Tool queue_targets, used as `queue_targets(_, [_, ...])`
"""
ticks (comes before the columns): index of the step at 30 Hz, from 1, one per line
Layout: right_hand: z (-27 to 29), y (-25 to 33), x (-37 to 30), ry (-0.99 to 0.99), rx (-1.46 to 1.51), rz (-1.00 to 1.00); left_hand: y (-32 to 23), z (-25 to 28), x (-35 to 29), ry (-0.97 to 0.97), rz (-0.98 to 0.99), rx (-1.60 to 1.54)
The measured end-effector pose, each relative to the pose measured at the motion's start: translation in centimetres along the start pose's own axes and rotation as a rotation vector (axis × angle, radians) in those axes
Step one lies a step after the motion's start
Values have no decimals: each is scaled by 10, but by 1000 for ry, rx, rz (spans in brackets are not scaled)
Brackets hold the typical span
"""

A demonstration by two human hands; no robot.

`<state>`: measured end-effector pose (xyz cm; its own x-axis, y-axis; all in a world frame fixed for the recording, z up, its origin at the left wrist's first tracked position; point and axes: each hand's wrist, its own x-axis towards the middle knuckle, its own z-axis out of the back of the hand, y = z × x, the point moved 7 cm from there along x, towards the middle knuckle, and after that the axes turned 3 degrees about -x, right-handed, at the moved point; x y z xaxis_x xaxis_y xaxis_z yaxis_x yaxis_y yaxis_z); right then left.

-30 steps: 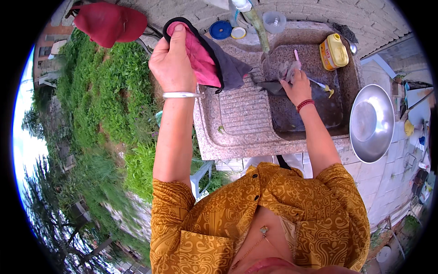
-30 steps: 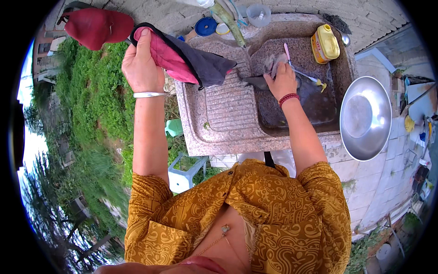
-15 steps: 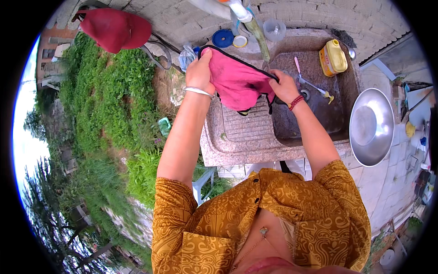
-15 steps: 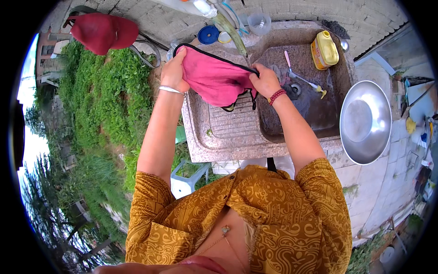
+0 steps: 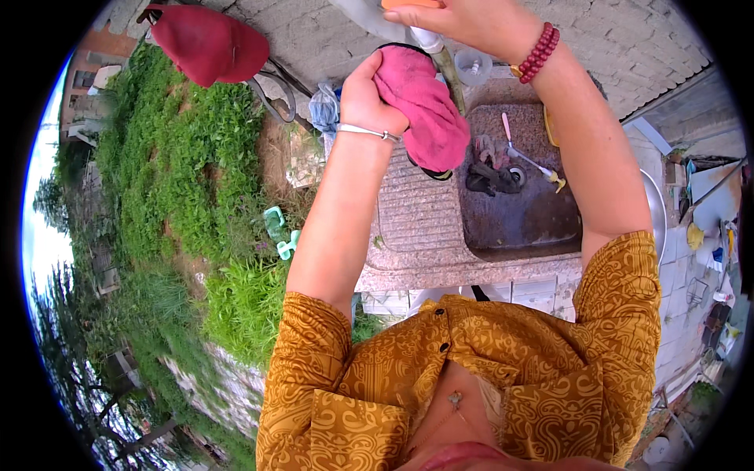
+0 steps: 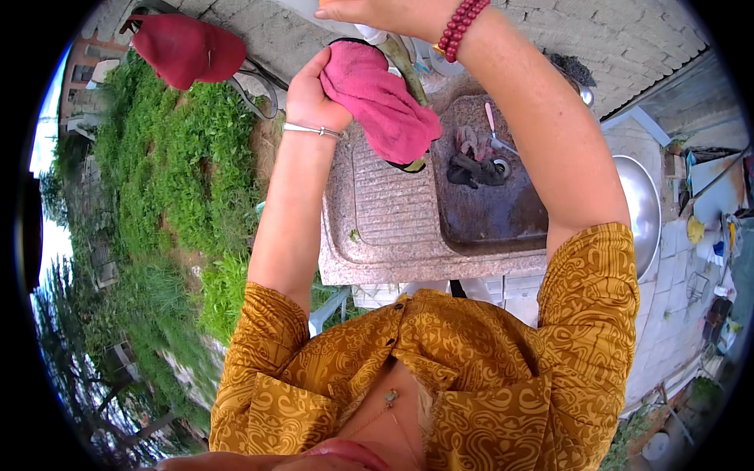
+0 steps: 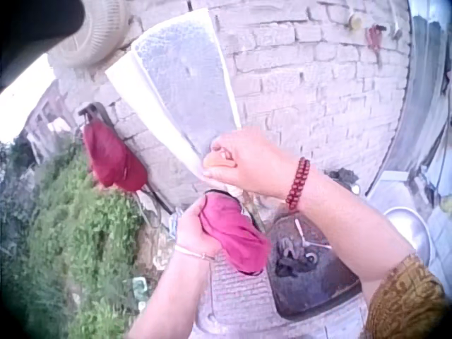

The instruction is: Washing clothes by hand in an outdoor stone basin using detergent and scrubbing them on a washboard.

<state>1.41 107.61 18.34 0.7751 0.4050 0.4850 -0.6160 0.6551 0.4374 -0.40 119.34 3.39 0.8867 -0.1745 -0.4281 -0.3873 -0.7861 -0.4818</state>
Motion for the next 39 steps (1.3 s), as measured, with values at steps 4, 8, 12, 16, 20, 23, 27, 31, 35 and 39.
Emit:
queue_targets(4, [-7,1,11,101,-18,226,-4,63,11,-105,-116,-86])
queue_targets(8, [24,48,-2,310,-641,524,74,231,32,-578,56,-15])
queue_targets(12, [-14,-6,16,544,234,92,127,299,12,-671,177,-42])
queue_targets(16, [-13,-13,8,470,329,74,123,287,12,-626,94,152])
queue_targets(20, [-17,-44,-15,189,759,11,110,292,18,-561,139,253])
queue_targets(23, [-59,-118,-72,-275,988,-259,90,313,0,-566,138,417])
queue_targets(27, [-234,-181,-233,156,707,-1154,104,252,-19,-453,207,518])
queue_targets(31, [-323,-175,-283,88,480,-993,121,203,-29,-141,302,801])
queue_targets(35, [-319,-175,-279,128,345,-1033,104,234,-32,-280,296,1058])
queue_targets(39, [-312,-171,-290,-87,1005,-1115,74,272,-2,-366,19,903])
